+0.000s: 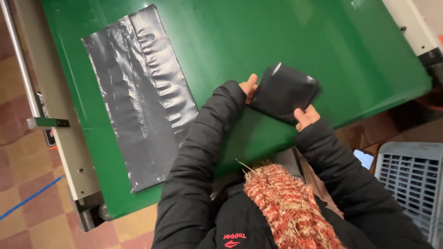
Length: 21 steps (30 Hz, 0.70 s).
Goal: Fold black plastic bags and place them into a plastic crate.
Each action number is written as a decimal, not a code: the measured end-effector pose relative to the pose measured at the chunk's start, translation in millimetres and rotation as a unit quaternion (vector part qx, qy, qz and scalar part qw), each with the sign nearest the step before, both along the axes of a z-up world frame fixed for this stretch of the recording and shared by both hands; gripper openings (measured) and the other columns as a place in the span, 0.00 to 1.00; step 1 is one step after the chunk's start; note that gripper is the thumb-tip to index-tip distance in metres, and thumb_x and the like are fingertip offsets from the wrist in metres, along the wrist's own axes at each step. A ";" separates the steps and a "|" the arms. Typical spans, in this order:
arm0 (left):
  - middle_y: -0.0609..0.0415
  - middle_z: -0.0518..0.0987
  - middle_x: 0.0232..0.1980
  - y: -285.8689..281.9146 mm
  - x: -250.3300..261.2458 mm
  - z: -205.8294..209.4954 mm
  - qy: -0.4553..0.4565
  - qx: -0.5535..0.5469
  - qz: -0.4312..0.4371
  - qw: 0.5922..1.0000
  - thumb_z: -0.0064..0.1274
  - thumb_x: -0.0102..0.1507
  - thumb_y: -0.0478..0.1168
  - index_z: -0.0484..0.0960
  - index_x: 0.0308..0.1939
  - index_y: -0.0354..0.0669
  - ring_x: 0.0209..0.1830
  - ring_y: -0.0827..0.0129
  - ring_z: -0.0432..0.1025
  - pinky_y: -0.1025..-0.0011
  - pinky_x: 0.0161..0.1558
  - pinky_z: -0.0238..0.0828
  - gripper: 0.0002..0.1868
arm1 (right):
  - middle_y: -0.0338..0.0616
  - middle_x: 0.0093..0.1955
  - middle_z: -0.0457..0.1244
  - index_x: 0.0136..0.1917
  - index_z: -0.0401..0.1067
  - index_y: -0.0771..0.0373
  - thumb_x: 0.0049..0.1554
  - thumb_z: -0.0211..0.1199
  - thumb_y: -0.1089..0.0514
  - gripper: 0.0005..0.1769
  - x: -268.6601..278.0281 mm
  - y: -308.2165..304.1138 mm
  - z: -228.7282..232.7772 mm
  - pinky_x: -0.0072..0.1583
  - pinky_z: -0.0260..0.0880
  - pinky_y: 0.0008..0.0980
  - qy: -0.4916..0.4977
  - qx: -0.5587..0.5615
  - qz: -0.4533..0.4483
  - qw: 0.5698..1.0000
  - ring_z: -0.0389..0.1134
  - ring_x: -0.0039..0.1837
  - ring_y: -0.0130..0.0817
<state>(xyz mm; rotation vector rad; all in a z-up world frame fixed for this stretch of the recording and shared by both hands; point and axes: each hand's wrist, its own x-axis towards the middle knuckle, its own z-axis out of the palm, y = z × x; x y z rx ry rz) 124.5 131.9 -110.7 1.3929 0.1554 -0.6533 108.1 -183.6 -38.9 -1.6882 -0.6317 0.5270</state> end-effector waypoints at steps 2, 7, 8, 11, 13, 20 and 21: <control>0.45 0.82 0.35 -7.4 -10.4 6.1 -0.041 0.102 0.036 0.993 0.27 0.72 0.67 0.86 0.38 0.40 0.30 0.53 0.66 0.58 0.42 0.65 0.40 | 0.40 0.54 0.69 0.71 0.65 0.57 0.64 0.51 0.59 0.21 16.1 -3.2 -0.6 0.41 0.60 0.29 0.132 0.032 -0.046 0.990 0.60 0.38 0.29; 0.44 0.76 0.36 -52.0 -39.9 81.6 -0.264 0.393 0.226 0.851 0.51 0.67 0.57 0.76 0.40 0.38 0.38 0.45 0.71 0.54 0.43 0.68 0.23 | 0.41 0.55 0.62 0.72 0.60 0.67 0.68 0.47 0.60 0.21 38.8 -32.3 -34.0 0.49 0.69 0.25 0.210 0.103 -0.054 0.971 0.65 0.49 0.25; 0.44 0.76 0.36 -51.9 -63.5 91.0 -0.258 0.395 0.243 0.848 0.51 0.67 0.57 0.76 0.40 0.38 0.38 0.45 0.71 0.54 0.43 0.68 0.23 | 0.41 0.55 0.62 0.72 0.60 0.67 0.68 0.47 0.60 0.21 24.7 -36.1 -30.3 0.49 0.69 0.25 0.210 0.098 -0.037 0.972 0.65 0.49 0.25; 0.41 0.75 0.43 -31.4 -127.9 134.4 -0.410 0.423 0.316 0.744 0.57 0.62 0.51 0.75 0.41 0.36 0.45 0.45 0.70 0.54 0.49 0.68 0.19 | 0.45 0.54 0.61 0.70 0.54 0.67 0.67 0.57 0.58 0.24 5.6 -11.1 -12.2 0.55 0.72 0.42 -0.109 0.097 -0.215 0.966 0.66 0.52 0.35; 0.42 0.75 0.57 -18.2 -201.3 164.1 -0.439 0.477 0.246 0.720 0.59 0.62 0.57 0.76 0.55 0.37 0.60 0.46 0.69 0.54 0.62 0.67 0.29 | 0.46 0.53 0.61 0.67 0.59 0.66 0.64 0.65 0.54 0.25 -31.1 22.3 -4.1 0.56 0.75 0.60 0.076 0.192 -0.088 0.974 0.66 0.56 0.44; 0.40 0.67 0.72 17.2 -368.7 157.1 -0.241 0.623 0.181 0.722 0.65 0.42 0.67 0.74 0.65 0.38 0.77 0.40 0.49 0.23 0.63 0.41 0.53 | 0.50 0.80 0.51 0.83 0.49 0.56 0.61 0.65 0.40 0.46 -139.1 155.4 8.6 0.73 0.60 0.65 0.361 0.282 0.276 0.845 0.50 0.83 0.47; 0.43 0.68 0.71 19.5 -375.0 147.7 -0.264 0.629 0.193 0.705 0.64 0.47 0.64 0.74 0.64 0.40 0.76 0.43 0.52 0.28 0.64 0.45 0.48 | 0.49 0.82 0.49 0.84 0.47 0.56 0.59 0.65 0.38 0.50 -142.9 170.3 8.1 0.73 0.59 0.61 0.379 0.248 0.259 0.853 0.50 0.83 0.45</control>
